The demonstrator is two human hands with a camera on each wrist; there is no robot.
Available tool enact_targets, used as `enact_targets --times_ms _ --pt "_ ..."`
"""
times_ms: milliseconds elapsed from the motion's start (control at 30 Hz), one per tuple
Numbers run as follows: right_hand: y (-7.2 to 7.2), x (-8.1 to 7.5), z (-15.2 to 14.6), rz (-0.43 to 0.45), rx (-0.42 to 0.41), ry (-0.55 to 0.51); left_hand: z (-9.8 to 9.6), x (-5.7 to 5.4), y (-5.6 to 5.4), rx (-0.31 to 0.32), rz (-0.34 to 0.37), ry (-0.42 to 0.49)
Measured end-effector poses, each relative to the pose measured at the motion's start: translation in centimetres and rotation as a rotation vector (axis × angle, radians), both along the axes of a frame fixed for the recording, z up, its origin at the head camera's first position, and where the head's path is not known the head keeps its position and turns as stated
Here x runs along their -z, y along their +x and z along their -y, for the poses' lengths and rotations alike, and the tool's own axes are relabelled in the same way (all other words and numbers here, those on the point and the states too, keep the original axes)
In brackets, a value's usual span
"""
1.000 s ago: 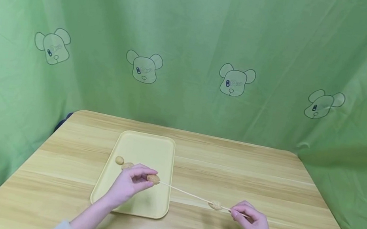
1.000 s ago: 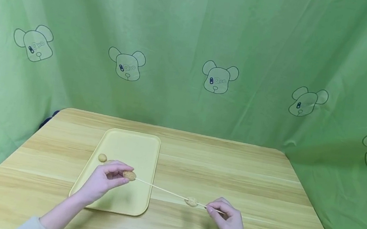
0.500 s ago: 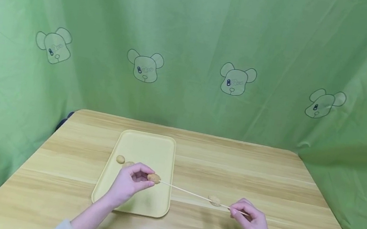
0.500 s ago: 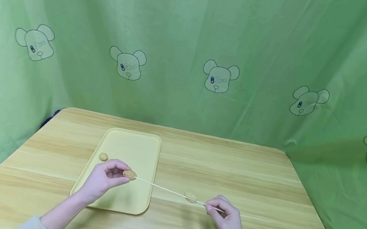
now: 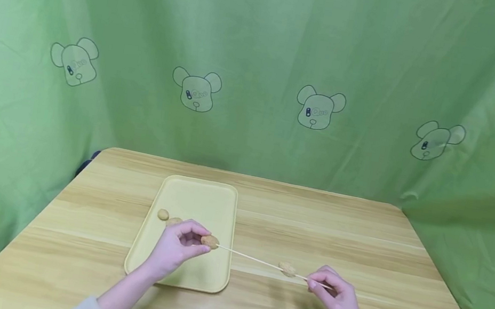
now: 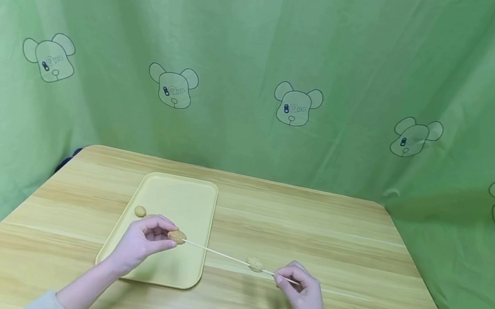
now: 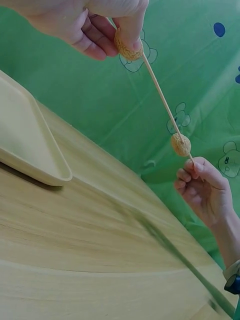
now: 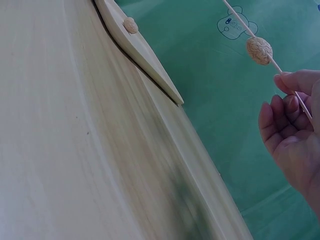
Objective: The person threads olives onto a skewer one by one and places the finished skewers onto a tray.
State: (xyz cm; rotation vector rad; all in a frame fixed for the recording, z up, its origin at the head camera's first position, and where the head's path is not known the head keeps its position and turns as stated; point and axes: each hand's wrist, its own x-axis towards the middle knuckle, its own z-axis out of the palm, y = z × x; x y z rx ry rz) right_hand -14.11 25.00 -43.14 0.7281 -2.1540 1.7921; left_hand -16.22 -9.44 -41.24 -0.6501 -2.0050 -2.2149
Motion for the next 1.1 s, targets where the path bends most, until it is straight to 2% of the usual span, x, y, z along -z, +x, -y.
enact_targets --times_ms 533,1100 --pt "-0.22 0.08 0.17 -0.017 0.013 0.016 -0.36 -0.18 0.18 0.006 0.016 -0.001" --pt "-0.47 -0.2 0.46 -0.025 -0.016 -0.009 -0.67 -0.09 0.17 0.02 -0.011 0.024"
